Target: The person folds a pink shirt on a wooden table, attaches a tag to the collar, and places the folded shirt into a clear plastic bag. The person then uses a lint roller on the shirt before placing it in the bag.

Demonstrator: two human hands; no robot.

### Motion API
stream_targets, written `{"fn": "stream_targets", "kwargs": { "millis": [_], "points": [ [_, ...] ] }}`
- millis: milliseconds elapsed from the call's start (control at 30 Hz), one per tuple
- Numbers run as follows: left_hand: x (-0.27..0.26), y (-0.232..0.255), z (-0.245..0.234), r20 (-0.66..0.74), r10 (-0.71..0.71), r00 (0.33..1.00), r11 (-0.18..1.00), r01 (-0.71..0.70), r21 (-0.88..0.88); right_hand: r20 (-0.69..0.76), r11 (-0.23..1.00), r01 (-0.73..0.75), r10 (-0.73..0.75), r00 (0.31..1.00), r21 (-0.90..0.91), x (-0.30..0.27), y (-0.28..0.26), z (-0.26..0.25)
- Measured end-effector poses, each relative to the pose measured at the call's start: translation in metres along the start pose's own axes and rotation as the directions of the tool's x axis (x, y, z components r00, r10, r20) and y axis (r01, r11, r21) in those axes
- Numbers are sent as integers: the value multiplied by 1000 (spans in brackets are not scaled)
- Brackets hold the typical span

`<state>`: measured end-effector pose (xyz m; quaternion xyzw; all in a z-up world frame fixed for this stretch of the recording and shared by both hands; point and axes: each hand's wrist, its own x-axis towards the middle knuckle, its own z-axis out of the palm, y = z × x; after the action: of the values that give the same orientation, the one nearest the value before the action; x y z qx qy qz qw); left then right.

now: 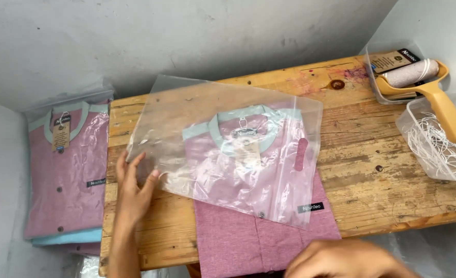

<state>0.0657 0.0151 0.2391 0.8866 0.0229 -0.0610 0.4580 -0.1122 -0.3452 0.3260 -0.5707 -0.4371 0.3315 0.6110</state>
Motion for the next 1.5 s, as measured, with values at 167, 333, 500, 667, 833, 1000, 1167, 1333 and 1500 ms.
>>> {"fn": "stream_targets", "kwargs": {
  "millis": [167,333,500,667,833,1000,1167,1333,1500],
  "points": [
    [44,-16,-33,168,-11,986,848,-80,525,-515,444,-394,-191,836,-805,-68,60,-68],
    [90,-55,-36,109,230,967,657,-237,716,-387,-22,-402,-221,895,-916,-46,84,-101],
    [20,30,8,-34,748,663,517,-549,656,-252,-100,-287,-267,930,-953,-26,101,-97],
    [-117,47,57,715,305,629,714,-648,265,-240,72,-229,-330,913,-971,16,79,-74],
    [-124,15,51,467,426,775,806,-560,194,-467,410,-415,-33,883,-812,16,99,-78],
    [-128,31,31,301,440,846,891,-452,-33,-520,436,-461,-18,854,-773,32,76,-70],
    [-134,26,37,299,363,882,931,-351,-96,-257,-283,-429,-487,835,-858,53,58,-56],
    [-140,18,47,67,629,775,762,-631,145,-223,-370,-445,-509,831,-815,58,56,-53],
    [-142,24,49,-27,794,607,580,-744,330,-41,-406,-370,-626,779,-836,50,100,-47]
  ]
}}
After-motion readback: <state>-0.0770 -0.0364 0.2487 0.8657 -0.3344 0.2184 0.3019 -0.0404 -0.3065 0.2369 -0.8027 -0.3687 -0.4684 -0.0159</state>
